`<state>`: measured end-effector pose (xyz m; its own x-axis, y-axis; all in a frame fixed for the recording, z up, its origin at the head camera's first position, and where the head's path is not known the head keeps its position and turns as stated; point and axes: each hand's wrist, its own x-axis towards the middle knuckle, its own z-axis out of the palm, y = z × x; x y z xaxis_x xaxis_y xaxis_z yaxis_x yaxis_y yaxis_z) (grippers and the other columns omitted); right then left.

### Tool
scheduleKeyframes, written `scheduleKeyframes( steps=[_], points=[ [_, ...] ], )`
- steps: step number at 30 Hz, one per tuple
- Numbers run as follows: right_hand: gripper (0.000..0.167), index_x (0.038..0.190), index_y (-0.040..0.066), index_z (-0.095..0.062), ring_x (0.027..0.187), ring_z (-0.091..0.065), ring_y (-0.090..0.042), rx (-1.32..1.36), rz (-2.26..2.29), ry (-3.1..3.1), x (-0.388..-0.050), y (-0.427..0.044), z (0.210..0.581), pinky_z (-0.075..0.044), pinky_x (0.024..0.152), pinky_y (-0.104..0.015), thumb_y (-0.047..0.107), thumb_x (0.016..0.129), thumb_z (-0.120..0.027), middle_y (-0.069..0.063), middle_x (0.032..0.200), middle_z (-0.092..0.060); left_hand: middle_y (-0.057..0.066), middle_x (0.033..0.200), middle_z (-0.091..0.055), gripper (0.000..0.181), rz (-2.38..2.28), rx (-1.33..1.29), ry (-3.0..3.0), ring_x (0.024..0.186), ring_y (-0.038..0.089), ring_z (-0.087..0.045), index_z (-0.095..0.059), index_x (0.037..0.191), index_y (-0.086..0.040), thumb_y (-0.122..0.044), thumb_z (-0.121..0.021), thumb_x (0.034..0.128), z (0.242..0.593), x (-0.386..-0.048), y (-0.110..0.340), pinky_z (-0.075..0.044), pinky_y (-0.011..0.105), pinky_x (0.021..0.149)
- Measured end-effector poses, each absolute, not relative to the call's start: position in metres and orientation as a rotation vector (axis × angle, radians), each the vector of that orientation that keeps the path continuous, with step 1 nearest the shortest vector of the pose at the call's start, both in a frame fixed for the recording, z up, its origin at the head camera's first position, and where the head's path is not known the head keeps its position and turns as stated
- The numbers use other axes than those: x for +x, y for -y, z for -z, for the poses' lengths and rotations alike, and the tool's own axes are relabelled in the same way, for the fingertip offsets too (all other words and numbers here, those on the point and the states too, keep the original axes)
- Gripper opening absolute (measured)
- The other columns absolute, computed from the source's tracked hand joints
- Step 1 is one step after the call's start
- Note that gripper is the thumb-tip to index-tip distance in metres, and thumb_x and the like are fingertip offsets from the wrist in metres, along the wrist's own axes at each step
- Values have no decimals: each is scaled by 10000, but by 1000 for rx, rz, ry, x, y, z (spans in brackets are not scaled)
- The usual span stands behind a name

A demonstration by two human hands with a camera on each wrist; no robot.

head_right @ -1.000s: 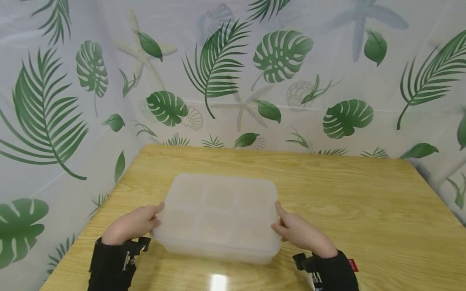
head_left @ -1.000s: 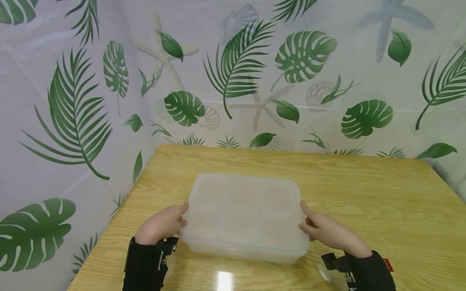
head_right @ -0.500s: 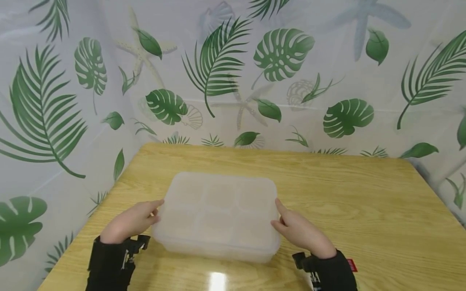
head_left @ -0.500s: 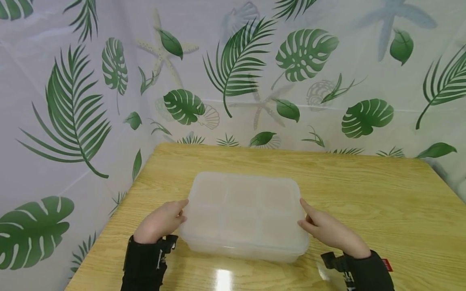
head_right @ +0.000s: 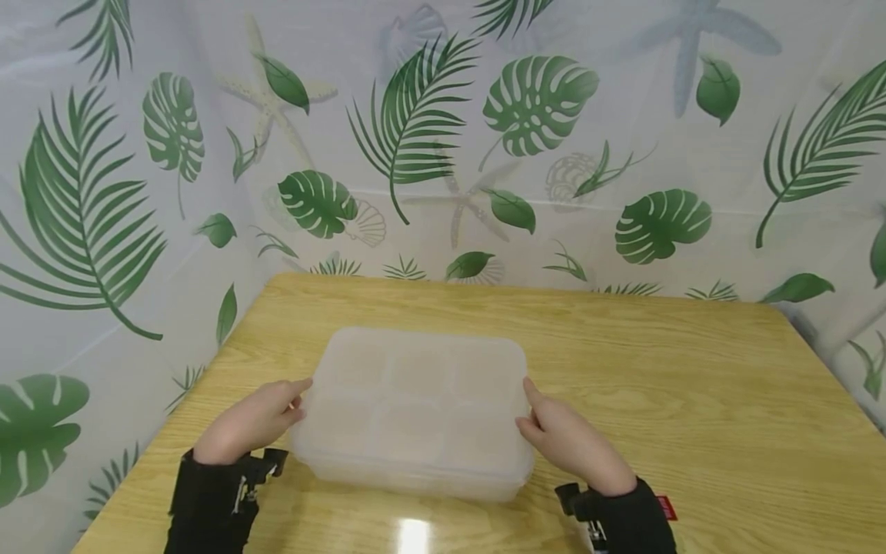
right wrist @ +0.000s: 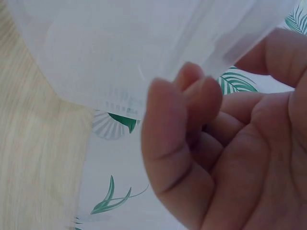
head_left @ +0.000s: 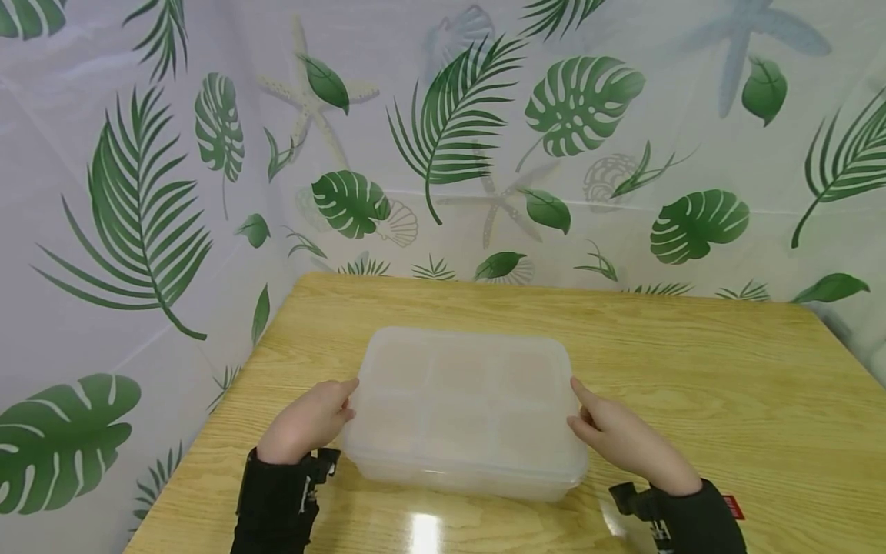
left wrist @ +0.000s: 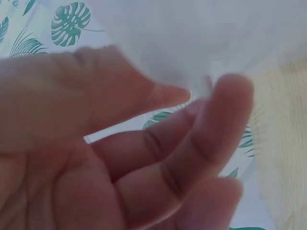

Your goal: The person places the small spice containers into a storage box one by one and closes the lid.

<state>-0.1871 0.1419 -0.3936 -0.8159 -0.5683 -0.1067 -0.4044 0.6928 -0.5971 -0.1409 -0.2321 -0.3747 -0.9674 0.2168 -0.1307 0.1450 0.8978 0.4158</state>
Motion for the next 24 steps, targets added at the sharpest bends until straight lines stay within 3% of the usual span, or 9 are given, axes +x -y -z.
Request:
scheduleKeyframes(
  steps=[14, 24],
  points=[
    [585, 1338, -140, -158, 456, -271, -70, -775, 844, -2609, -188, -142, 396, -255, 460, -238, 138, 916, -452, 19, 579, -399, 148, 946, -580, 418, -590, 303, -2927, 825, 211, -541, -437, 1237, 90, -26, -544, 850, 377, -142, 232, -425, 361, 730],
    [627, 1343, -141, -123, 458, -285, -83, -777, 869, -2544, -187, -144, 393, -262, 459, -249, 175, 918, -460, 10, 598, -419, 35, 789, -528, 424, -689, 162, -2847, 648, 149, -450, -454, 1247, 28, -44, -561, 843, 375, -140, 232, -386, 307, 616]
  ],
)
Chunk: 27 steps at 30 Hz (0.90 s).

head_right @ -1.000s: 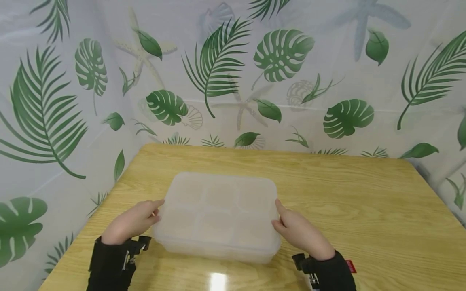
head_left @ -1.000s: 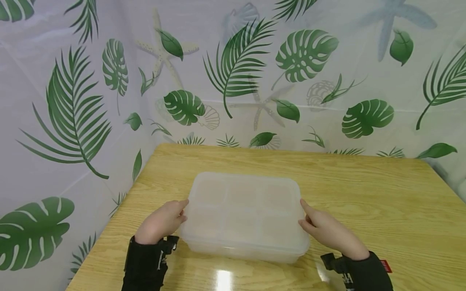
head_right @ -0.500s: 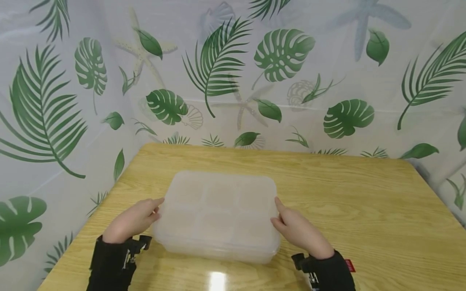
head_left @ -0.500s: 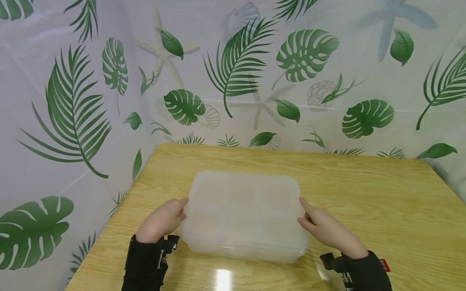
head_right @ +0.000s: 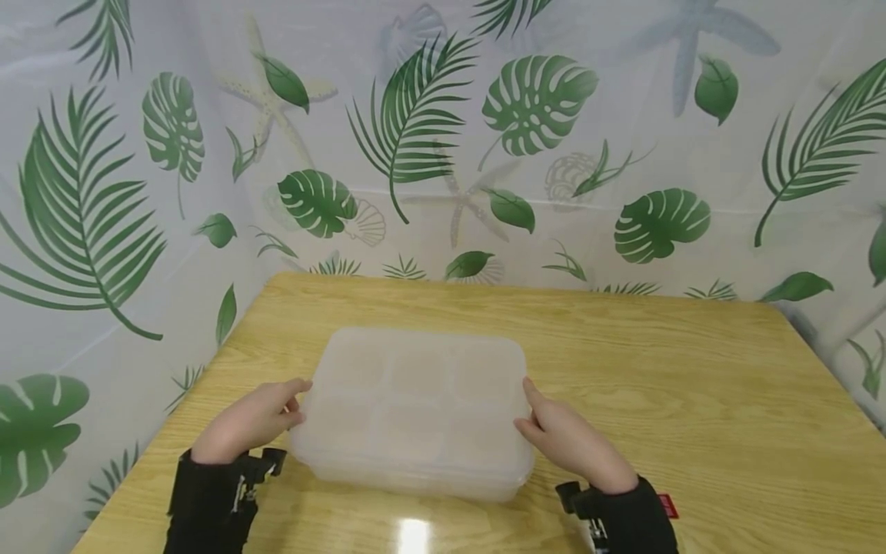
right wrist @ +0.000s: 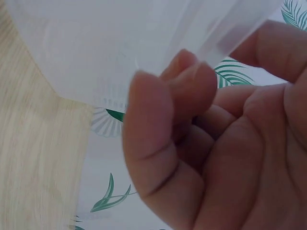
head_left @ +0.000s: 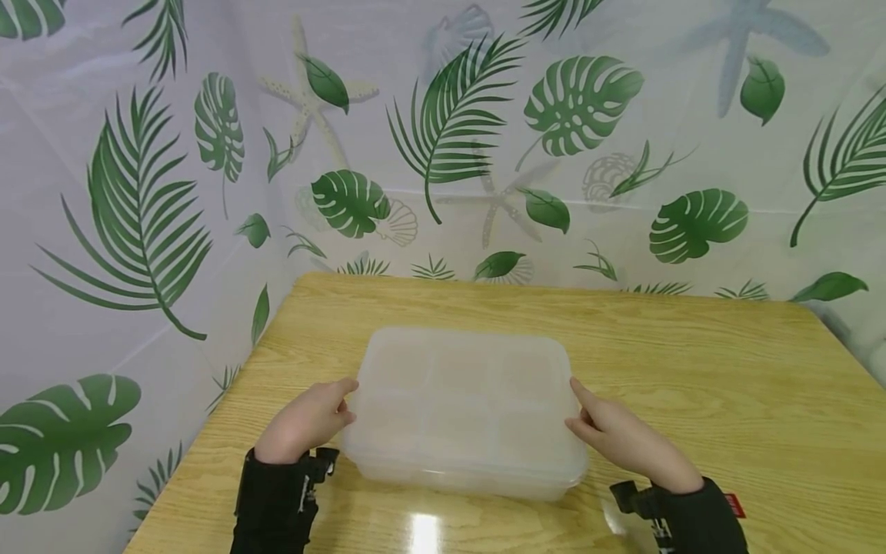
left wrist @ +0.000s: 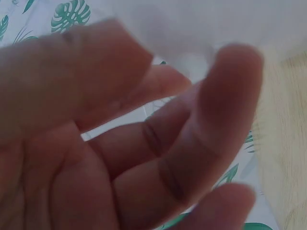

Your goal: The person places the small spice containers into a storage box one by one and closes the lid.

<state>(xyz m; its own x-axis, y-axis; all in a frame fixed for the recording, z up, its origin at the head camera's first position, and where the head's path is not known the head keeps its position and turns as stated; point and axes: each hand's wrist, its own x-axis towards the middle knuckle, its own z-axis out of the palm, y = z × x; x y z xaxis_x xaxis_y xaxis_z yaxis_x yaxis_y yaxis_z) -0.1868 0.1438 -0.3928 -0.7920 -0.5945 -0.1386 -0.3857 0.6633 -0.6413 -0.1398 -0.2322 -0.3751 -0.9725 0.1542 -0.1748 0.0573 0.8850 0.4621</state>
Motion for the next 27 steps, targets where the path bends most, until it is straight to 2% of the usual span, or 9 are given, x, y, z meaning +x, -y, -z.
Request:
scheduleKeyframes(
  steps=[15, 19, 21, 24, 27],
  points=[
    [703, 1358, -116, -96, 479, -307, -90, -774, 864, -2533, -189, -146, 393, -277, 475, -252, 264, 908, -479, 0, 632, -423, 35, 785, -535, 427, -746, 148, -2823, 574, 142, -436, -446, 1256, 12, -60, -558, 849, 373, -140, 236, -369, 281, 547],
    [701, 1362, -102, -127, 497, -334, -101, -747, 888, -2551, -190, -147, 392, -295, 487, -259, 286, 902, -486, -4, 648, -442, 39, 812, -532, 451, -743, 162, -2810, 626, 150, -456, -420, 1283, 3, -112, -548, 866, 371, -142, 238, -382, 303, 589],
    [691, 1360, -94, -166, 564, -398, -111, -734, 889, -2577, -190, -148, 392, -330, 525, -270, 302, 896, -492, -18, 716, -478, 64, 895, -552, 465, -741, 173, -2802, 724, 174, -505, -413, 1287, 9, -152, -547, 872, 372, -141, 240, -404, 330, 652],
    [664, 1343, -84, -239, 764, -503, -188, -724, 887, -2647, -191, -151, 394, -399, 626, -316, 330, 892, -495, -91, 916, -525, 140, 1063, -540, 467, -698, 197, -2825, 889, 233, -535, -429, 1269, 30, -194, -543, 875, 372, -139, 247, -419, 372, 745],
    [612, 1320, -84, -292, 968, -490, -318, -753, 924, -2727, -195, -153, 395, -419, 747, -416, 320, 901, -482, -206, 1104, -480, 182, 1143, -508, 418, -679, 285, -2905, 980, 285, -526, -464, 1229, 44, -186, -526, 885, 371, -142, 255, -415, 400, 797]
  ],
)
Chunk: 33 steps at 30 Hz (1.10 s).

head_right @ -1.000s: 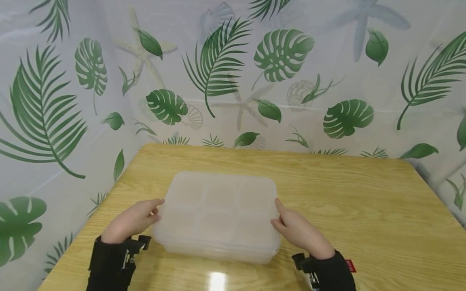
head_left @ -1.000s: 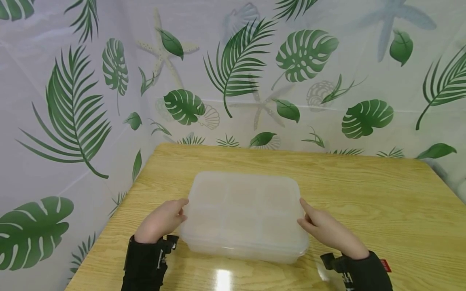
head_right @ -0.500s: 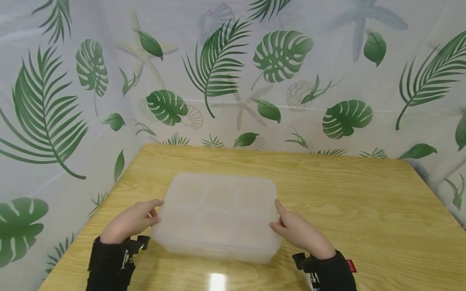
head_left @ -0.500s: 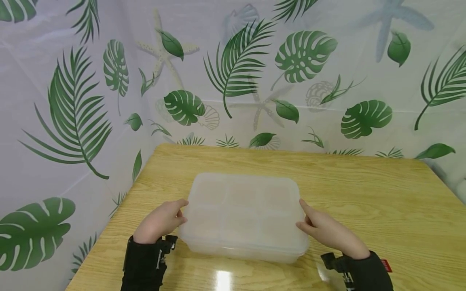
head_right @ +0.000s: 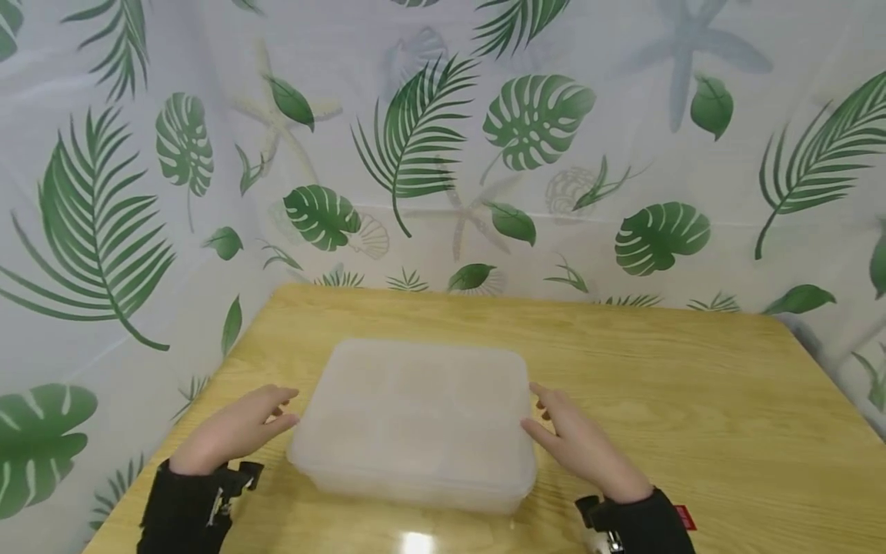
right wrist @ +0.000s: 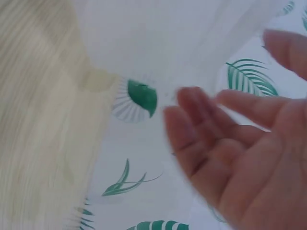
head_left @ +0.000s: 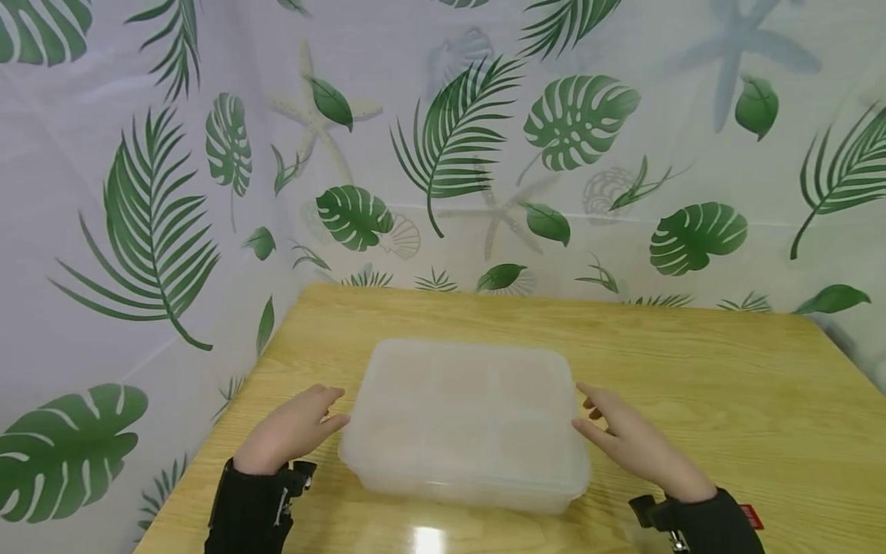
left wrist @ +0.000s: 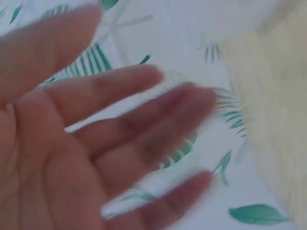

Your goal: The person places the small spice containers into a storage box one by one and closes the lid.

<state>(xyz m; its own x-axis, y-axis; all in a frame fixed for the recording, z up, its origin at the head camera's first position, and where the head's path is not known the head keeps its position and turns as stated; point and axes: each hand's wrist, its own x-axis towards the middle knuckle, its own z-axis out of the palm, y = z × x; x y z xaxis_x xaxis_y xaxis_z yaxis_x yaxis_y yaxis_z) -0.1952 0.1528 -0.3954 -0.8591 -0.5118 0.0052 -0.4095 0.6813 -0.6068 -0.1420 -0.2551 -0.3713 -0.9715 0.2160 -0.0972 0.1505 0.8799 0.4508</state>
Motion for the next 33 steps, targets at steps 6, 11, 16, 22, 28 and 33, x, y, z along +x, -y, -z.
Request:
scheduleKeyframes(
  steps=[6, 11, 16, 22, 28, 33],
  points=[
    [442, 1248, -93, -408, 1133, -374, -427, -927, 918, -2908, -210, -155, 401, -343, 859, -524, 197, 920, -468, -276, 1251, -389, 213, 1199, -473, 352, -754, 579, -3016, 1114, 342, -441, -472, 1212, 58, -140, -454, 922, 377, -167, 264, -346, 444, 896],
    [448, 1246, -116, -405, 1166, -334, -435, -993, 837, -2946, -227, -155, 412, -309, 893, -526, 188, 923, -462, -292, 1292, -343, 222, 1299, -388, 404, -739, 614, -3001, 1199, 344, -353, -402, 1280, 55, -156, -426, 936, 386, -191, 264, -291, 437, 952],
    [475, 1285, -112, -352, 1188, -319, -419, -957, 773, -2940, -238, -152, 419, -278, 928, -511, 201, 937, -429, -289, 1305, -336, 226, 1311, -373, 410, -598, 653, -2975, 1209, 333, -345, -396, 1278, 71, -163, -412, 942, 396, -210, 261, -285, 411, 964],
    [469, 1299, -127, -309, 1205, -290, -423, -969, 781, -2894, -241, -146, 421, -272, 939, -502, 164, 944, -403, -307, 1317, -305, 254, 1309, -360, 432, -560, 689, -2939, 1220, 345, -323, -342, 1297, 98, -131, -411, 937, 400, -222, 257, -261, 421, 976],
    [450, 1291, -150, -296, 1208, -285, -424, -975, 786, -2891, -242, -141, 420, -288, 933, -494, 85, 924, -408, -319, 1321, -288, 254, 1315, -353, 433, -576, 698, -2908, 1221, 344, -323, -348, 1297, 93, -116, -425, 926, 400, -230, 255, -268, 413, 974],
    [444, 1271, -168, -313, 1193, -308, -428, -978, 761, -2911, -244, -138, 420, -299, 923, -497, 66, 907, -411, -331, 1303, -306, 250, 1282, -398, 424, -654, 676, -2907, 1178, 337, -385, -373, 1277, 101, -91, -440, 905, 404, -234, 258, -310, 403, 948]
  ],
)
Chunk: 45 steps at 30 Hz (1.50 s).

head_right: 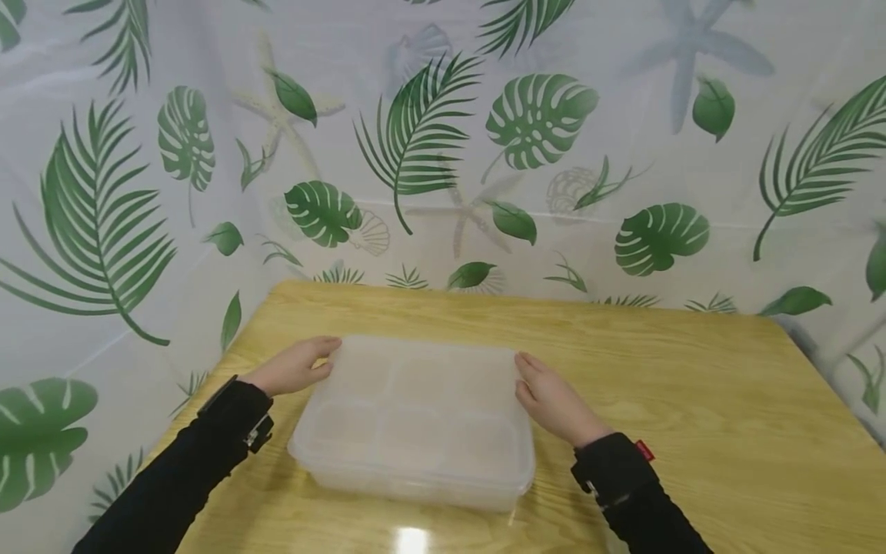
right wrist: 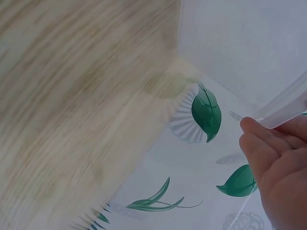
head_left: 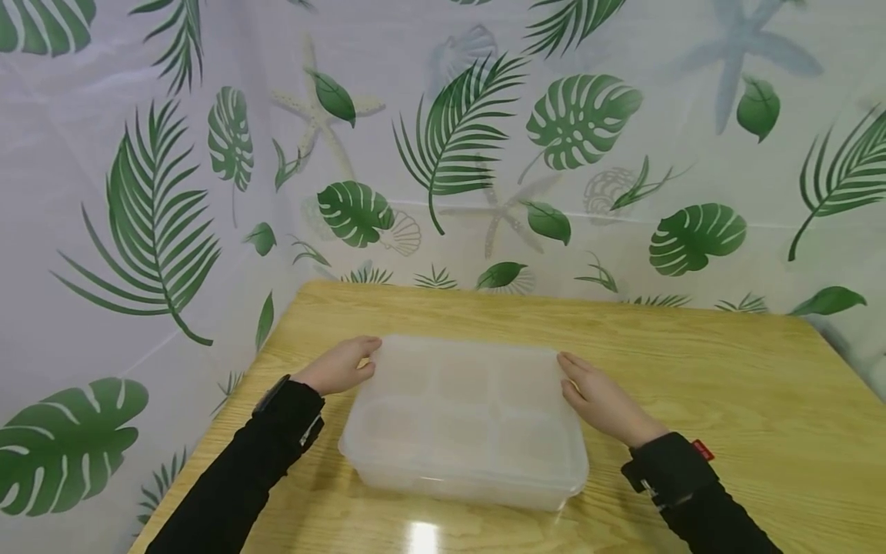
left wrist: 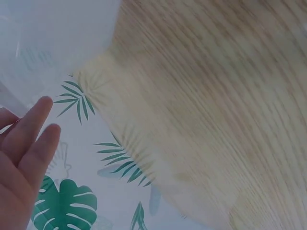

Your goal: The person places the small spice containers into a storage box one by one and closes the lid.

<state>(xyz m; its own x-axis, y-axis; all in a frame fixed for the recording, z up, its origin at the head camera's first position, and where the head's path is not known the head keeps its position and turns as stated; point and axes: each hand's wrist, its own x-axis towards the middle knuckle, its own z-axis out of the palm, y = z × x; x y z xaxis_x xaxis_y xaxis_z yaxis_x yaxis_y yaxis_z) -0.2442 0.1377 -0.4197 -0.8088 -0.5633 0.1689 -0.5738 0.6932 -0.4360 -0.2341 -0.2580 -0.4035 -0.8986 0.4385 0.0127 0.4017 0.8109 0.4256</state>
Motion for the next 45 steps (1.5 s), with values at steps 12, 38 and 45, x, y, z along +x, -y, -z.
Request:
scheduleKeyframes(
  steps=[12, 38, 45],
  points=[
    [418, 1241, -194, -335, 1157, -345, -445, 963, -748, 2864, -246, -134, 415, -360, 867, -489, 15, 887, -406, -365, 1270, -318, 283, 1279, -382, 428, -643, 684, -2857, 1141, 349, -421, -341, 1279, 133, -33, -415, 891, 395, -236, 253, -355, 401, 909],
    [400, 1227, -150, -395, 1134, -367, -449, 899, -711, 2846, -241, -134, 419, -320, 896, -511, 75, 900, -446, -342, 1233, -374, 276, 1365, -250, 482, -497, 662, -2856, 1256, 350, -250, -247, 1330, 115, -134, -395, 945, 398, -225, 252, -222, 412, 998],
    [446, 1230, -95, -440, 1171, -345, -423, 979, -609, 2847, -213, -140, 412, -338, 891, -492, 217, 914, -475, -297, 1309, -322, 249, 1296, -385, 509, -99, 858, -3021, 1131, 350, -434, -428, 1255, 80, -256, -521, 884, 386, -178, 254, -375, 409, 881]
  ],
)
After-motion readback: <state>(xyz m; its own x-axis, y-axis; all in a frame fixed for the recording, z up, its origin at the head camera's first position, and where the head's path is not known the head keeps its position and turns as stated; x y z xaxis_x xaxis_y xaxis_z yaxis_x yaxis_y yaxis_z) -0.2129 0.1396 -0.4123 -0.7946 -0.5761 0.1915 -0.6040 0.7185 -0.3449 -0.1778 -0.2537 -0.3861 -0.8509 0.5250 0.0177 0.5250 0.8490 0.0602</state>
